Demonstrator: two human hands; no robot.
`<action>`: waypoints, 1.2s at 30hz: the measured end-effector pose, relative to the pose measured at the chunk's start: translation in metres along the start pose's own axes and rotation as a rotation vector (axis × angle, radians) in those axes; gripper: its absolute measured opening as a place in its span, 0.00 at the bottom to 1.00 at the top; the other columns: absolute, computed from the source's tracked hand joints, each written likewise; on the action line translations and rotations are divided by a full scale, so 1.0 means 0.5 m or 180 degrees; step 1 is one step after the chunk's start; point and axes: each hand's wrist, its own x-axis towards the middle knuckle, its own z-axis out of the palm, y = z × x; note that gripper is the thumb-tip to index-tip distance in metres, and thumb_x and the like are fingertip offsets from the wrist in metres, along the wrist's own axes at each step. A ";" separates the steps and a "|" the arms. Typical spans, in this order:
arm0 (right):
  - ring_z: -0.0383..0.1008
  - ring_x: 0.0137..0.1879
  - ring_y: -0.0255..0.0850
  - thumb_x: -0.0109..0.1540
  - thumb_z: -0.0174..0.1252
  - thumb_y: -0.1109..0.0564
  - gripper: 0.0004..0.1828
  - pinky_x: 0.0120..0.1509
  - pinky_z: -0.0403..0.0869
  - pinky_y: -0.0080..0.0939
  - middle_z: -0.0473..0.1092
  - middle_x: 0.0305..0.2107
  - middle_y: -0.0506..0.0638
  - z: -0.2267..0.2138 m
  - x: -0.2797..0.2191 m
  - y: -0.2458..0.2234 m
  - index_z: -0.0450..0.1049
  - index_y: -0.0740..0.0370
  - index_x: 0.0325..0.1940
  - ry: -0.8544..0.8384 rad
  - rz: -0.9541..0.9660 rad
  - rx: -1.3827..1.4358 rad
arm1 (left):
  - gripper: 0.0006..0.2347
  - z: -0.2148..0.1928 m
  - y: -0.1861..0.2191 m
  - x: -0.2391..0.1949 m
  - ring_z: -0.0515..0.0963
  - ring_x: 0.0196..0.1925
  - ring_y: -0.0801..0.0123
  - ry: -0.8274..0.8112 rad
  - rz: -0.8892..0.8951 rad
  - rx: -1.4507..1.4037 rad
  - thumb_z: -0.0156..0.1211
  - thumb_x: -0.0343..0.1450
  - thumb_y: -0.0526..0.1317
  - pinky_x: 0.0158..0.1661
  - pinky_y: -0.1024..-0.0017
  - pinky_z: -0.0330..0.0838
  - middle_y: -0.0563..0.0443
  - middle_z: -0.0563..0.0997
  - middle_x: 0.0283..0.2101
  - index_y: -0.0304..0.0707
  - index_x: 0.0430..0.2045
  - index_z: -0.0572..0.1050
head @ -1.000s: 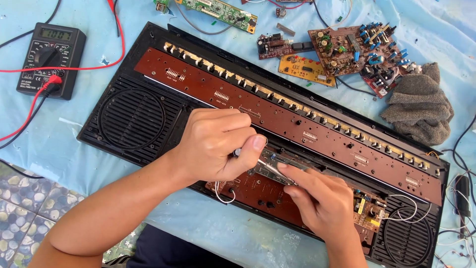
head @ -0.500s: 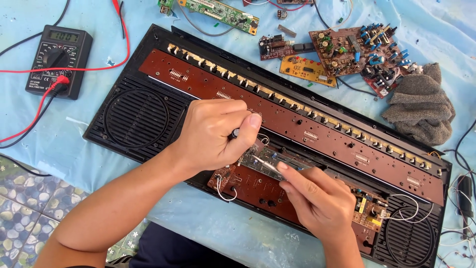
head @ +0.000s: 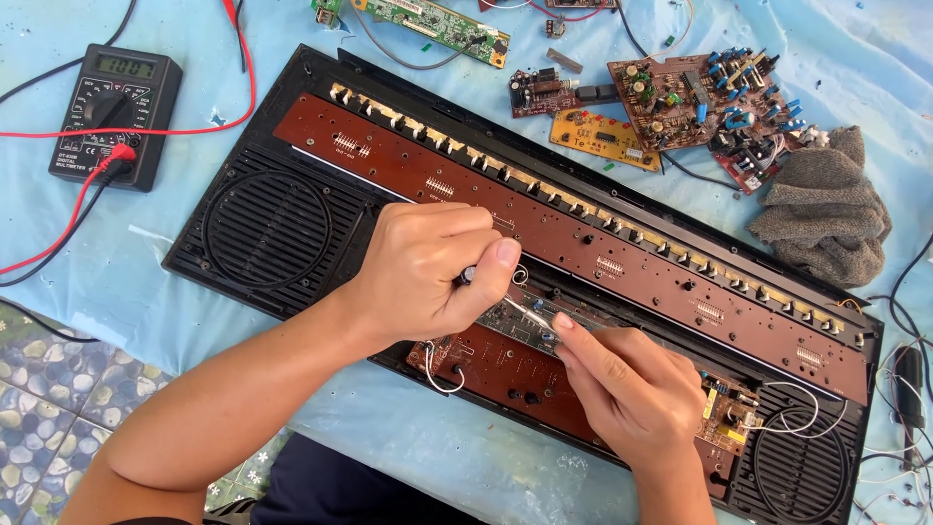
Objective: The person uses a screwdriver to remove screws from a small circuit board component. They then use a soldering iron to work on the component's connections. The person also briefly handles a smartphone and a multimeter while working on the disassembled stereo system.
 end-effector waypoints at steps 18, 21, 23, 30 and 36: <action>0.55 0.23 0.32 0.66 0.63 0.67 0.14 0.27 0.55 0.30 0.67 0.23 0.48 0.020 0.021 -0.057 0.78 0.66 0.56 0.0510 0.0948 0.0234 | 0.21 0.001 -0.019 0.001 0.68 0.20 0.67 0.0284 -0.0132 0.0575 0.44 0.78 0.54 0.22 0.71 0.59 0.53 0.74 0.28 0.36 0.26 0.74; 0.55 0.26 0.33 0.67 0.62 0.66 0.15 0.29 0.56 0.31 0.67 0.25 0.48 0.030 0.011 -0.055 0.77 0.63 0.58 0.0506 0.0978 0.0220 | 0.20 0.004 -0.009 -0.003 0.68 0.20 0.63 0.0154 -0.0185 0.0639 0.39 0.80 0.52 0.21 0.70 0.60 0.51 0.73 0.30 0.34 0.30 0.73; 0.55 0.26 0.33 0.67 0.62 0.66 0.15 0.29 0.56 0.31 0.67 0.25 0.47 0.028 0.014 -0.057 0.77 0.63 0.58 0.0517 0.1009 0.0193 | 0.17 0.008 -0.008 -0.003 0.67 0.20 0.64 0.0174 -0.0114 0.0681 0.43 0.80 0.48 0.22 0.70 0.60 0.52 0.72 0.29 0.35 0.28 0.73; 0.56 0.26 0.32 0.67 0.62 0.66 0.16 0.29 0.57 0.31 0.68 0.25 0.47 0.034 0.020 -0.068 0.77 0.64 0.59 0.0411 0.1049 0.0348 | 0.11 0.020 -0.010 -0.007 0.67 0.20 0.66 0.0258 0.0043 0.0938 0.53 0.80 0.41 0.23 0.70 0.61 0.54 0.73 0.28 0.37 0.28 0.71; 0.54 0.26 0.33 0.67 0.60 0.65 0.15 0.29 0.56 0.32 0.65 0.22 0.45 0.029 0.033 -0.083 0.77 0.66 0.59 0.0407 0.1277 0.0553 | 0.10 0.027 -0.008 -0.002 0.67 0.21 0.65 0.0258 -0.0034 0.1110 0.50 0.79 0.36 0.22 0.69 0.59 0.55 0.72 0.26 0.37 0.25 0.69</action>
